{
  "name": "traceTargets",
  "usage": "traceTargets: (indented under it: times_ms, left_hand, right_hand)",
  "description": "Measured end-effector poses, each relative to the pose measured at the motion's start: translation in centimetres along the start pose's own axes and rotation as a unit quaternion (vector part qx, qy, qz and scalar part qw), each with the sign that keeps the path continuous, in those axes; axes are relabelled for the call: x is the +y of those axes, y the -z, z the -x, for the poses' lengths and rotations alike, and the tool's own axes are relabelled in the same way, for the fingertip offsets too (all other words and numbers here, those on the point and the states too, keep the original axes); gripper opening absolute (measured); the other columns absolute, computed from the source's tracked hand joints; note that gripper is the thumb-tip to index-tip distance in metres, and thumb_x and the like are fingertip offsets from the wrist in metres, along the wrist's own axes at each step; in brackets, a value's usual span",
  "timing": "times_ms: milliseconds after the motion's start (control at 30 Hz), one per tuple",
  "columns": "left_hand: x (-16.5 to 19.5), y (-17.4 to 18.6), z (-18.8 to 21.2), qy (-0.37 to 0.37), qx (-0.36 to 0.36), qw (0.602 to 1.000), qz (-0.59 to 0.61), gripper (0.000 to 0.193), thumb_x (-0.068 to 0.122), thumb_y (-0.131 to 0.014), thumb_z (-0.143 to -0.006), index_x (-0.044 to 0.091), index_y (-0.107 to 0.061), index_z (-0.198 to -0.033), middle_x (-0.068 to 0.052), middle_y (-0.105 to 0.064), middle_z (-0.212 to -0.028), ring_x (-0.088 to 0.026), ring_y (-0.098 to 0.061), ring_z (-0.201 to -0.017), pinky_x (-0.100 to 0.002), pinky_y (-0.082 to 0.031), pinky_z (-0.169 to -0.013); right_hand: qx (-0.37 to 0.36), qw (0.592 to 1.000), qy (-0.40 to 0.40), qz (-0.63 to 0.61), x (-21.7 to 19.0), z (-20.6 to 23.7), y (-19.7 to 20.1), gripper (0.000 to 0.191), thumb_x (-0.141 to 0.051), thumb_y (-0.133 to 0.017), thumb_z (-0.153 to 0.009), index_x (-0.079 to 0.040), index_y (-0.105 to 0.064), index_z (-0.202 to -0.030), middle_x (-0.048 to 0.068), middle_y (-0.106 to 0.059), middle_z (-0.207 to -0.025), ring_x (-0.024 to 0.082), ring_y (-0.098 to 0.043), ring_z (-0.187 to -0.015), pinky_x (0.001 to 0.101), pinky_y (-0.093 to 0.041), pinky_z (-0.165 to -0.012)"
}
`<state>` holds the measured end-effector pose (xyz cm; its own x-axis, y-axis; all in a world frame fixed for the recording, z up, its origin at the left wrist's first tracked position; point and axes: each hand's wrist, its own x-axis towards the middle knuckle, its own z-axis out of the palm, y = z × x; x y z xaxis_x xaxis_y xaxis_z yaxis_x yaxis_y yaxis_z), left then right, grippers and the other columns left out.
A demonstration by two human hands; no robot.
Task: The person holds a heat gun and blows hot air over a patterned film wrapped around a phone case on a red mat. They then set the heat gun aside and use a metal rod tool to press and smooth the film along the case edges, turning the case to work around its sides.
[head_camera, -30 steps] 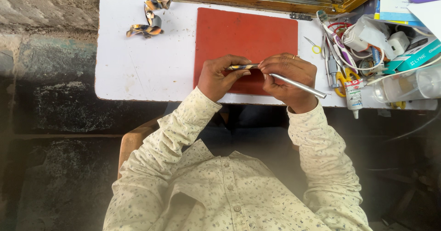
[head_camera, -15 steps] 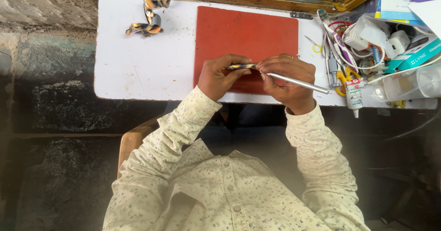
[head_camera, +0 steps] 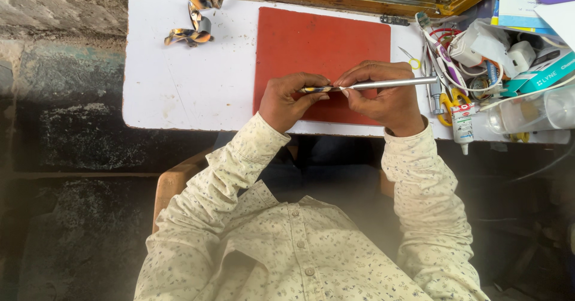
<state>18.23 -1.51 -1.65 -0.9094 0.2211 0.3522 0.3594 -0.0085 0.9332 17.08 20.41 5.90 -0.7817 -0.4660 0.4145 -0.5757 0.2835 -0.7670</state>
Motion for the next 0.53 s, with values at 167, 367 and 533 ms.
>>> traceTargets:
  times_ms: [167,367,533]
  left_hand:
    - [0.05,0.03,-0.04,-0.005,0.003,1.0,-0.003,0.019,0.001,-0.078,-0.091,0.0,-0.074,-0.109,-0.011,-0.078,-0.107,-0.017,-0.077,-0.097,-0.028,-0.064,-0.087]
    - [-0.14,0.07,0.0,0.0,-0.001,1.0,0.005,0.019,0.001,-0.077,-0.091,0.0,-0.073,-0.11,-0.011,-0.078,-0.108,-0.017,-0.077,-0.098,-0.029,-0.065,-0.089]
    - [-0.38,0.01,0.05,0.001,-0.002,1.0,0.005,0.019,0.001,-0.077,-0.092,0.0,-0.073,-0.111,-0.01,-0.078,-0.109,-0.018,-0.077,-0.099,-0.029,-0.065,-0.089]
  right_hand:
    - [-0.008,1.0,-0.001,0.004,-0.06,-0.12,0.11,0.014,0.007,-0.071,-0.085,0.0,-0.074,-0.097,0.011,-0.077,-0.098,0.017,-0.076,-0.087,0.0268,-0.063,-0.079]
    - [-0.02,1.0,-0.002,-0.01,0.0,-0.27,0.16,0.014,0.007,-0.072,-0.085,0.001,-0.074,-0.098,0.012,-0.076,-0.098,0.017,-0.076,-0.087,0.0268,-0.064,-0.078]
    - [-0.025,1.0,-0.009,-0.013,-0.07,-0.37,0.22,0.014,0.007,-0.072,-0.085,0.001,-0.074,-0.098,0.012,-0.077,-0.098,0.017,-0.076,-0.086,0.0261,-0.065,-0.077]
